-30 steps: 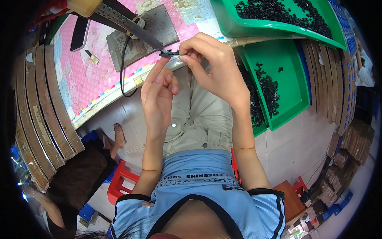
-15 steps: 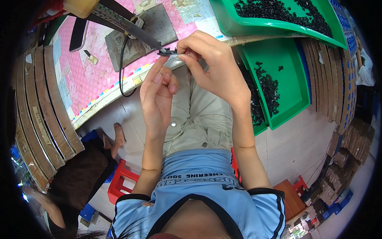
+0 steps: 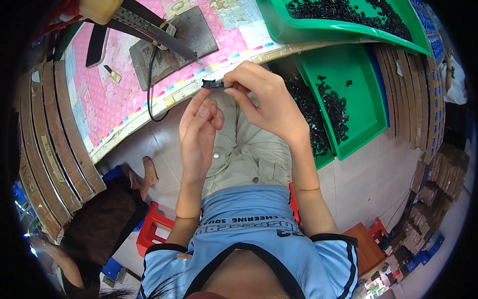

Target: The person assembles small black plastic components by hand at a workbench, taking parts from trays and cardboard boxes and pressing them together with a manual press.

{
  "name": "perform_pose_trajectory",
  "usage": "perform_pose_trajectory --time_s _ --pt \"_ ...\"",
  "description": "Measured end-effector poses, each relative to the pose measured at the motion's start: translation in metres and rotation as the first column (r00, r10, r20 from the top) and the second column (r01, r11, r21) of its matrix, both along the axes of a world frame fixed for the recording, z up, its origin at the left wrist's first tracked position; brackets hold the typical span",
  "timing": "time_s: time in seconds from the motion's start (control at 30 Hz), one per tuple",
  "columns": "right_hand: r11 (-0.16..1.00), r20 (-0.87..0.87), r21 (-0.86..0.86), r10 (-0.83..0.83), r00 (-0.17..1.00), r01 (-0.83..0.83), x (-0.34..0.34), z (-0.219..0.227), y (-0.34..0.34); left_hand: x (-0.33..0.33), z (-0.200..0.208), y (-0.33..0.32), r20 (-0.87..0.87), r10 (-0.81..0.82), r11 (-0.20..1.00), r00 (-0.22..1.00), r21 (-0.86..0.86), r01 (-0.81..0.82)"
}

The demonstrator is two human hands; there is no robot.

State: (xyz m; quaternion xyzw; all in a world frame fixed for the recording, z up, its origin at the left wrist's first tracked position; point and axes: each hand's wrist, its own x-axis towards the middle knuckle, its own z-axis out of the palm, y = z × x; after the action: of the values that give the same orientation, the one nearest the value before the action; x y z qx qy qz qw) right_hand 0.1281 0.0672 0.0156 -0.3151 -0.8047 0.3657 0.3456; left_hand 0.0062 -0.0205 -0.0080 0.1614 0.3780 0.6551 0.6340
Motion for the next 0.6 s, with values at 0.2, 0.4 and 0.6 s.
perform_pose_trajectory --time_s 0.2,0.4,0.6 --pt "0.990 -0.073 -0.140 0.018 0.997 -0.028 0.011 -0.003 -0.016 0.005 0.002 -0.009 0.044 -0.024 0.999 0.999 -0.020 0.024" --pt "0.927 -0.231 -0.362 0.014 0.973 -0.099 0.038 -0.032 -0.027 0.018 -0.006 -0.019 0.061 -0.079 0.994 0.995 -0.066 0.083" --pt "0.680 -0.243 -0.649 -0.610 0.754 0.341 0.136 -0.136 -0.009 0.035 -0.021 -0.033 0.031 -0.212 0.956 0.977 -0.199 0.214"
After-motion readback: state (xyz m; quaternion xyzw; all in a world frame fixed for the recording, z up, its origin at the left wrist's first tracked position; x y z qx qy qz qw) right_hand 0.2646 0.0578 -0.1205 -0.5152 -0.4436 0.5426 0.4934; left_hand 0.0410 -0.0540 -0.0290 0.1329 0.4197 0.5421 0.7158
